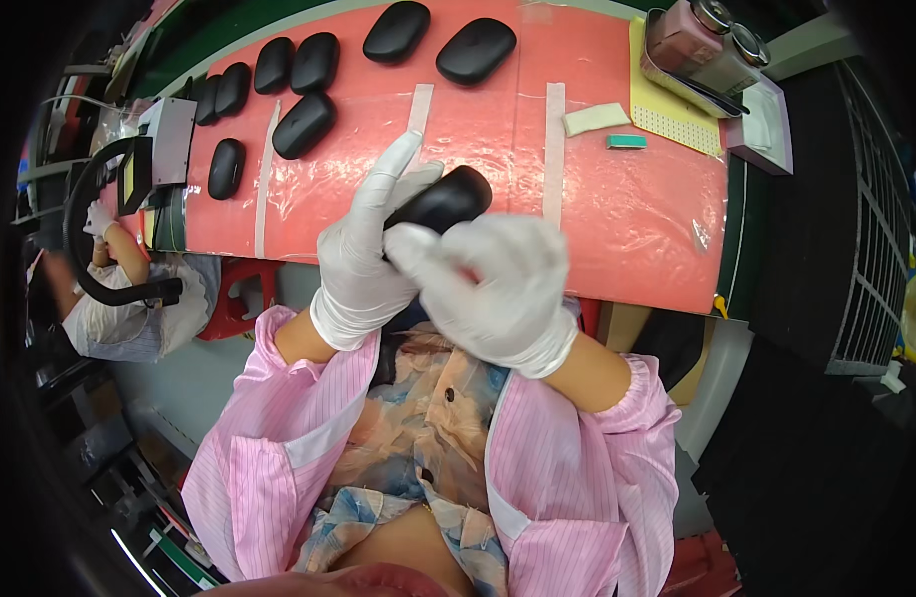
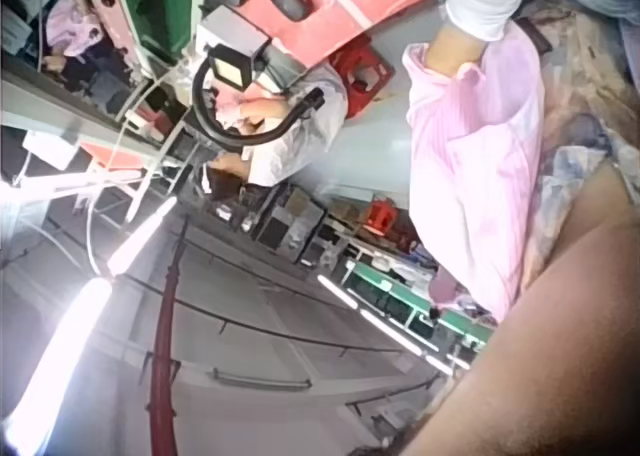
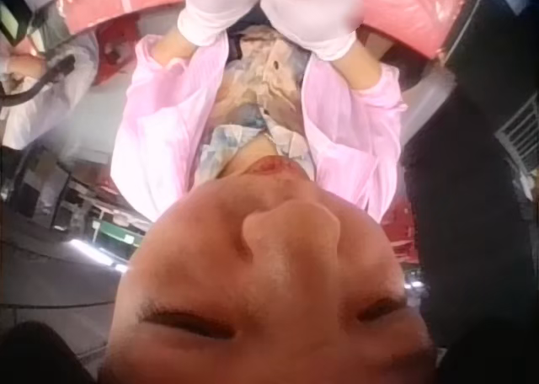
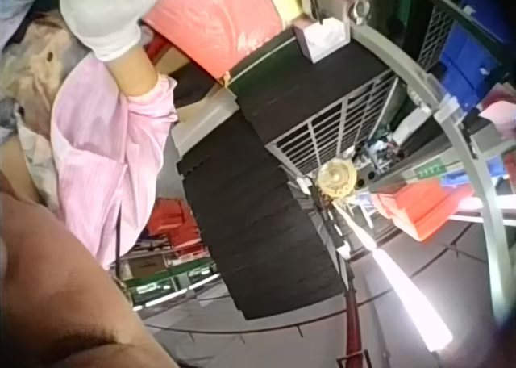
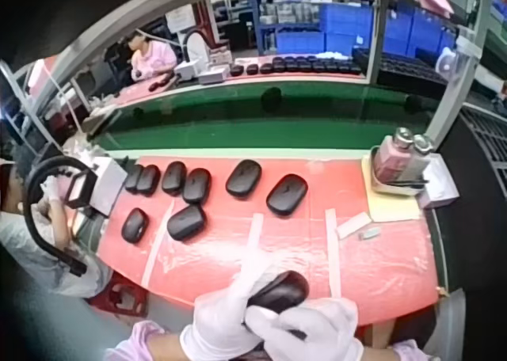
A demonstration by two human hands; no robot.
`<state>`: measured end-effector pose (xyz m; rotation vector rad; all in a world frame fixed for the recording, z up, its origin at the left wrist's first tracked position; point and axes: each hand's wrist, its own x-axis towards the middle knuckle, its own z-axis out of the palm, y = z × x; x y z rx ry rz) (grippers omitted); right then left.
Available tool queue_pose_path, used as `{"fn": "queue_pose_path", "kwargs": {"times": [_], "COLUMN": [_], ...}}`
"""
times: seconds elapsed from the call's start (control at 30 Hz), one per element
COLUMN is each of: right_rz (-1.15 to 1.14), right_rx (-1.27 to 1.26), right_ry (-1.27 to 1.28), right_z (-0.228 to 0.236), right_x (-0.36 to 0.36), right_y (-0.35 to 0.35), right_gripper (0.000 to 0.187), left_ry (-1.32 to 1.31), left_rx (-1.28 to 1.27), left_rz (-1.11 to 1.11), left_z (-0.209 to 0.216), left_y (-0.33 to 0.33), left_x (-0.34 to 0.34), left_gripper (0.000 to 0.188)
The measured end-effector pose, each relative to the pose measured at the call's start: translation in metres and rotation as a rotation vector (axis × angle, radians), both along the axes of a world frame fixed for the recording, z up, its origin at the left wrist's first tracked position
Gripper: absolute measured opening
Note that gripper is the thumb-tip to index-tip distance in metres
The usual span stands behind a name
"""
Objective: Cleaning and inspecting earbud cases at a factory station.
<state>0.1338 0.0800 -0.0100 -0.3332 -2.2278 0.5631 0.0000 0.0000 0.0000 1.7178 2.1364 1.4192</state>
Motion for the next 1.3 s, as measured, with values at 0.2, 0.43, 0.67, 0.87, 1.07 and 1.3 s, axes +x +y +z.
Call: {"fn": "queue_pose_path", "kwargs": {"times": [0.2,0.43,0.67,0.87,1.07,1.3], "right_rz": [-0.184,0.011,0.283,0.242,0.204,0.352], "right_rx": [-0.271,-0.955,-0.011,-0.047,-0.097,-0.085], "right_ry": [0.104,0.264,-0.113,0.042,0.062,0.086], "right_z": [0.0,0.006,0.021,0.006,-0.013,-0.024], "right_x": [-0.005,-0.005,-0.006,0.002,-0.004,-0.003], "right_y": [0.015,0.031,0.027,0.052,0.027,0.009], "right_gripper": [0.033,0.024,0.04,0.041,0.035,0.038], "left_ry": [-0.098,-1.157,-1.87,-1.9,-1.967,-1.927], "left_rx": [0.068,-0.013,-0.106,-0.031,0.186,0.176], "left_rz": [-0.052,-0.178,-0.192,-0.185,-0.147,0.092], "left_z": [-0.001,0.017,0.016,0.012,0.002,-0.003], "left_y": [-0.008,-0.001,-0.001,-0.004,0.007,0.01], "left_x": [-0.001,-0.003,-0.01,-0.011,-0.007,-0.004], "left_gripper": [0.078,0.06,0.052,0.044,0.043,0.043]}}
